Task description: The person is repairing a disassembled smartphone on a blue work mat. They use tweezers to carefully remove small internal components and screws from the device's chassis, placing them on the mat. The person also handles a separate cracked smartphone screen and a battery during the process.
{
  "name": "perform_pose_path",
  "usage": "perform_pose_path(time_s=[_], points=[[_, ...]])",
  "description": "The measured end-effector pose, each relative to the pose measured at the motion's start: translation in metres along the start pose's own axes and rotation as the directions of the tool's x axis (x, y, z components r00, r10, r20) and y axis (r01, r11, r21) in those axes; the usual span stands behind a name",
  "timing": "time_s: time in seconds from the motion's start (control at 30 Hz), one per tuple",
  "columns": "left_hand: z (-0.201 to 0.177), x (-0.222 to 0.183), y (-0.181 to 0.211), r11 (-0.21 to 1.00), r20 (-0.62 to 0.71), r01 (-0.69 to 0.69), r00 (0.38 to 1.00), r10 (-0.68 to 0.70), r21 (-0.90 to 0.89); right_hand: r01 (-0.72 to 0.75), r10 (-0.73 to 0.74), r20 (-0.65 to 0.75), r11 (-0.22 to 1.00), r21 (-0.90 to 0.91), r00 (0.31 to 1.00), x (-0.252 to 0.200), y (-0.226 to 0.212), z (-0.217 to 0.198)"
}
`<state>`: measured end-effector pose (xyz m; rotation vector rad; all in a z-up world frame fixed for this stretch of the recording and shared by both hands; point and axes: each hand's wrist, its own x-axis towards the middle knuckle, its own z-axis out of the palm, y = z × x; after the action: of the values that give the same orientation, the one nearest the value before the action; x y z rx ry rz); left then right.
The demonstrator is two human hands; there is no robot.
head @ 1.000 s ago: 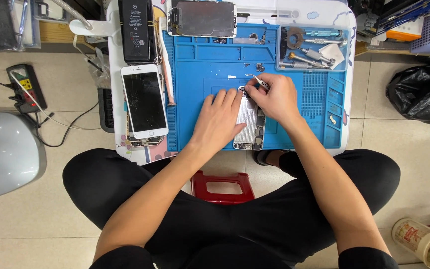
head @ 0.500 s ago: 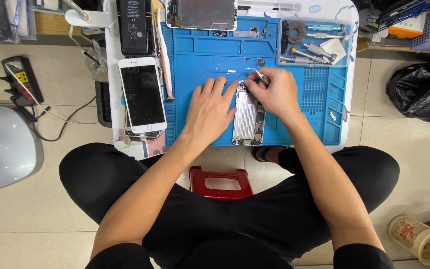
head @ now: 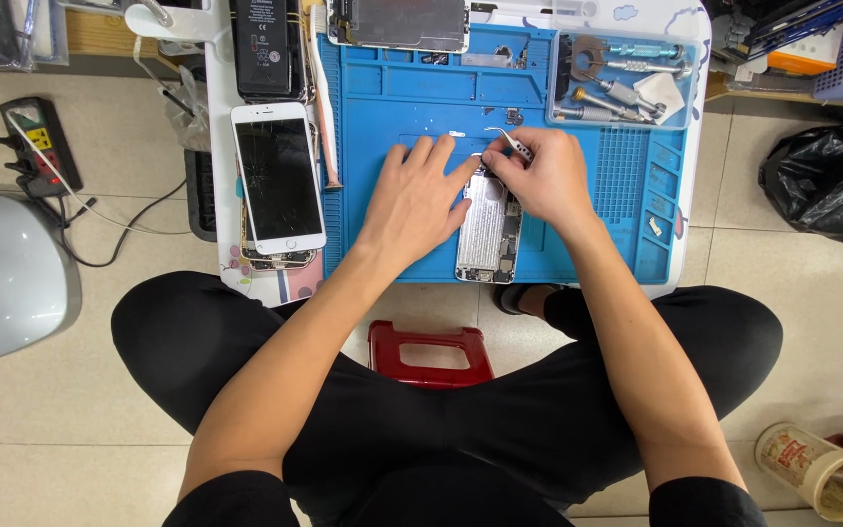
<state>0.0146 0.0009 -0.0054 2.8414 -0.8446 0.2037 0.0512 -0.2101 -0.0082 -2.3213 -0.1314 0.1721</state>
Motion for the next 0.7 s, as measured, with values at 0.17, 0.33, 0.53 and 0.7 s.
perform_pose_path(time_s=[0.17,0.33,0.53,0.7], points=[[-0.005,0.001,-0.006,0.998,-0.018,-0.007,1.0,0.006,-0.063,0.0,0.0,0.016,1.0,-0.005,1.0,0.0,0.003,0.0],[-0.005,0.002,-0.005,0.997,-0.019,-0.001,1.0,0.0,-0.071,0.007,-0.007,0.015,1.0,-0.002,1.0,0.001,0.0,-0.001],[-0.001,0.0,-0.001,0.999,-0.032,0.001,0.999,-0.003,-0.051,0.014,-0.014,0.004,1.0,0.007,1.0,0.0,0.001,0.0],[0.009,-0.004,0.008,0.999,-0.037,0.025,0.999,-0.023,0.044,0.017,-0.017,0.0,1.0,0.019,1.0,-0.001,-0.001,-0.001]])
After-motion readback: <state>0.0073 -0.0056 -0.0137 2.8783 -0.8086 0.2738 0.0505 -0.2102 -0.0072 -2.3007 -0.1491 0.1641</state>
